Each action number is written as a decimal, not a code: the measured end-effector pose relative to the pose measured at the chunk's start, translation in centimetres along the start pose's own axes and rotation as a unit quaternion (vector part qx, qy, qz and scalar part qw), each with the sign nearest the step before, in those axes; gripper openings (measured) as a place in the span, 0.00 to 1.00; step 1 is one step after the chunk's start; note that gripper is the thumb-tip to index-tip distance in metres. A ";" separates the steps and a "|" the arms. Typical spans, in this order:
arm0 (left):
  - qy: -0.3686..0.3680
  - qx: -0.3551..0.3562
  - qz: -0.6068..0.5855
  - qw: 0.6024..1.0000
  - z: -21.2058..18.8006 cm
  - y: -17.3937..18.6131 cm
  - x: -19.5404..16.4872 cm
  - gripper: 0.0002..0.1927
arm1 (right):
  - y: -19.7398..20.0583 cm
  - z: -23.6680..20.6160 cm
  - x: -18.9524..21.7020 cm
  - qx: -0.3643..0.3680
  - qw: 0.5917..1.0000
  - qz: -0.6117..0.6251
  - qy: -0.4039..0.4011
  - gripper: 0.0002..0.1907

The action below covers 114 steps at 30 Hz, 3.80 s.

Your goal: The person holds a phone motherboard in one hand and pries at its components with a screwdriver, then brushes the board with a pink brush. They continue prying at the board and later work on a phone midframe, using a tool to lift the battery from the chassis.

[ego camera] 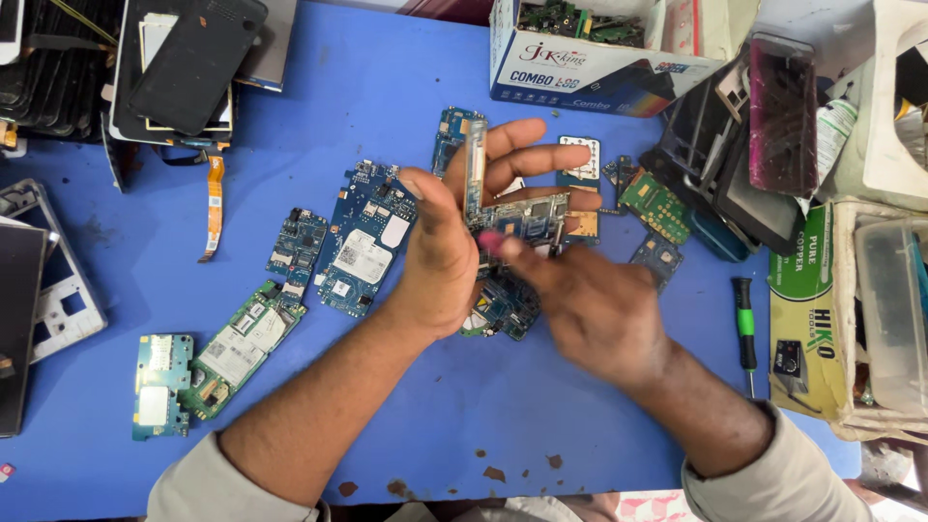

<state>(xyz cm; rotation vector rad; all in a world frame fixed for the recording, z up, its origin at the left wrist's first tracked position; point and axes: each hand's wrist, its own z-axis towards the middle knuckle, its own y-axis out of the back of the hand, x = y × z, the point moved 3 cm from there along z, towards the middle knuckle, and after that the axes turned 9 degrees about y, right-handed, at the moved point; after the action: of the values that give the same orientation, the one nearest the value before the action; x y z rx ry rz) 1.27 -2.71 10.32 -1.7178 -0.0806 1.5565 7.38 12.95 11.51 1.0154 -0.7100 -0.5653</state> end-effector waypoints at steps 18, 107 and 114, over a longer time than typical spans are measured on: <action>0.136 0.077 0.204 0.966 0.3 -1.2 -0.6 0.67 | 1.9 0.1 -3.0 -0.164 0.985 0.036 -0.050 0.03; -0.058 0.045 0.071 0.995 -0.1 -0.6 -1.6 0.44 | 0.7 0.3 -0.8 -0.137 0.989 0.030 0.035 0.28; -0.039 0.055 0.026 0.997 0.0 -0.2 -0.9 0.41 | 0.7 -0.1 -1.3 -0.170 0.981 0.040 0.084 0.25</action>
<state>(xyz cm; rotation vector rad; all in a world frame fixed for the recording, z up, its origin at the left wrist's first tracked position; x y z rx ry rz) 1.15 -3.04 11.22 -1.5859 0.0102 1.6367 6.64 14.20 11.78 0.7033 -0.4817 -0.5037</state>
